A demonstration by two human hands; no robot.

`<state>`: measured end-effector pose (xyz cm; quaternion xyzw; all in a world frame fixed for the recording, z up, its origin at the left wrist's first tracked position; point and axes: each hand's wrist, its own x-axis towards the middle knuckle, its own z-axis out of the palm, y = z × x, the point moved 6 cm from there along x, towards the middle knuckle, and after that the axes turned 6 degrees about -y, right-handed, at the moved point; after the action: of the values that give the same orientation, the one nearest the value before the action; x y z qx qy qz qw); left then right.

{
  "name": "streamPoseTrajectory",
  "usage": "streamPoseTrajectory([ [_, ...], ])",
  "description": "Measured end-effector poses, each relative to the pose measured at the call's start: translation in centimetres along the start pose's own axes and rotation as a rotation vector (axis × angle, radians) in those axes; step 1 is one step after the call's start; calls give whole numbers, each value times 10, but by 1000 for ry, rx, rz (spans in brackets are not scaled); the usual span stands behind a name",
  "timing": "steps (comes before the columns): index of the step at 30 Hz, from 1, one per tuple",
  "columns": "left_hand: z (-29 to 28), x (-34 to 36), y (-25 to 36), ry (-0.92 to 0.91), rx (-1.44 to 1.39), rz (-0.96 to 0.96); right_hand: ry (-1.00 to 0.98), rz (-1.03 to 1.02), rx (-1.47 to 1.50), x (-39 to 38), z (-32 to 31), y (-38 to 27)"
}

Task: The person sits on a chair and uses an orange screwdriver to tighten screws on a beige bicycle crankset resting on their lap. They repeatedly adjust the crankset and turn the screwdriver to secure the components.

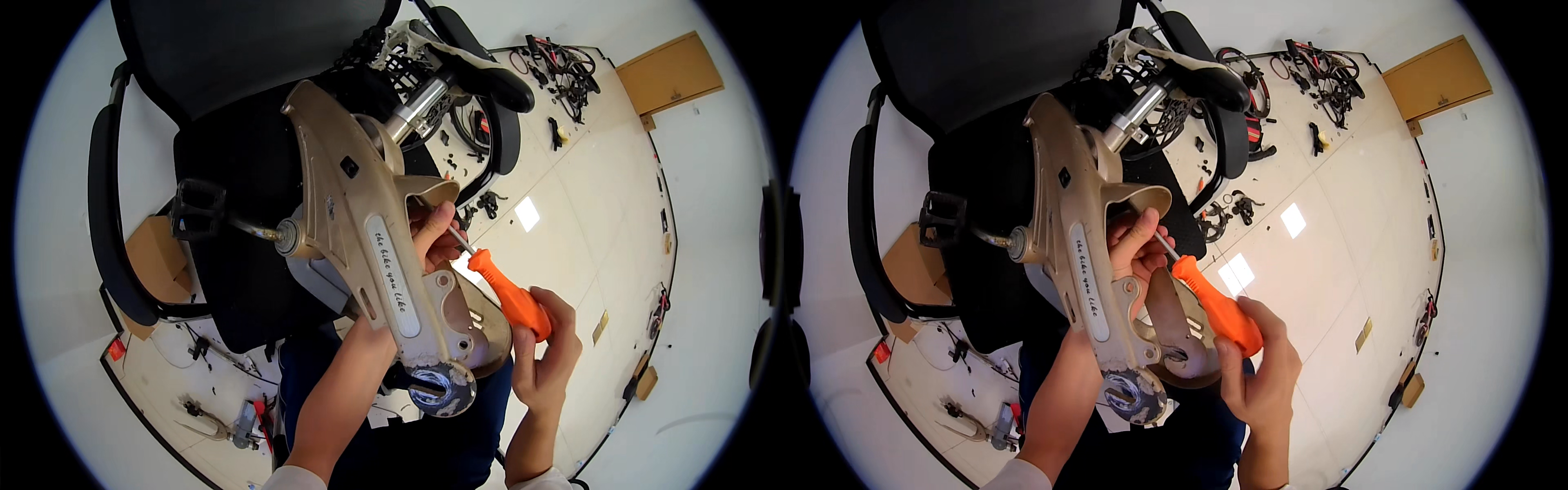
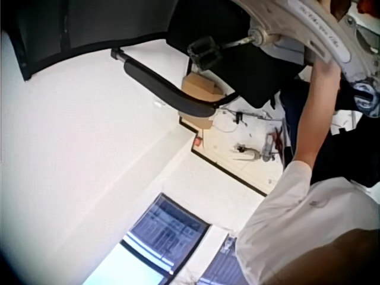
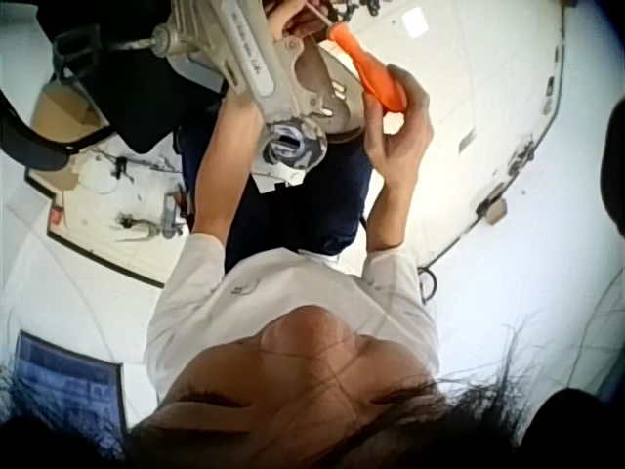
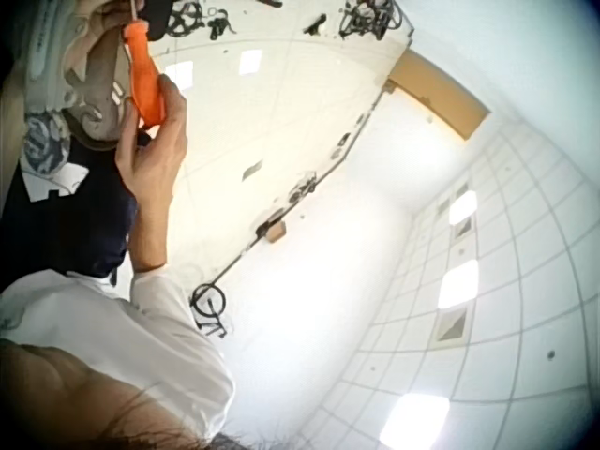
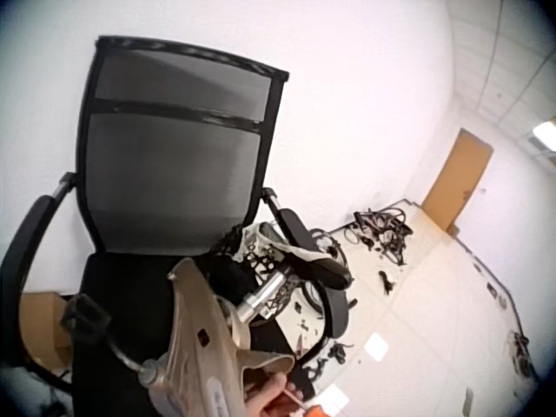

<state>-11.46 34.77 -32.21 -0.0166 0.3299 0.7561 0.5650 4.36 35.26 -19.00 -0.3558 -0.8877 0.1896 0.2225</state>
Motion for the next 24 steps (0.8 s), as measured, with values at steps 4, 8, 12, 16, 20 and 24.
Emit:
streamPoseTrajectory([
  [4, -2, 7, 3, 18, -62, 93, -39, 365, 136, 1, 11, 17],
  [8, 4, 5, 9, -247, -209, 124, -133, 306, 21, 10, 8, 22],
  [12, 3, 2, 3, -141, -191, 101, -13, 144, 67, 9, -3, 6],
  [16, 6, 7, 5, -65, -165, 91, -75, 77, -84, 6, -3, 4],
  [20, 0, 11, 1, -71, -135, 90, -47, 94, -65, 9, -3, -6],
  [24, 3, -3, 7, -165, -162, 71, -50, 157, -42, -3, 0, -16],
])
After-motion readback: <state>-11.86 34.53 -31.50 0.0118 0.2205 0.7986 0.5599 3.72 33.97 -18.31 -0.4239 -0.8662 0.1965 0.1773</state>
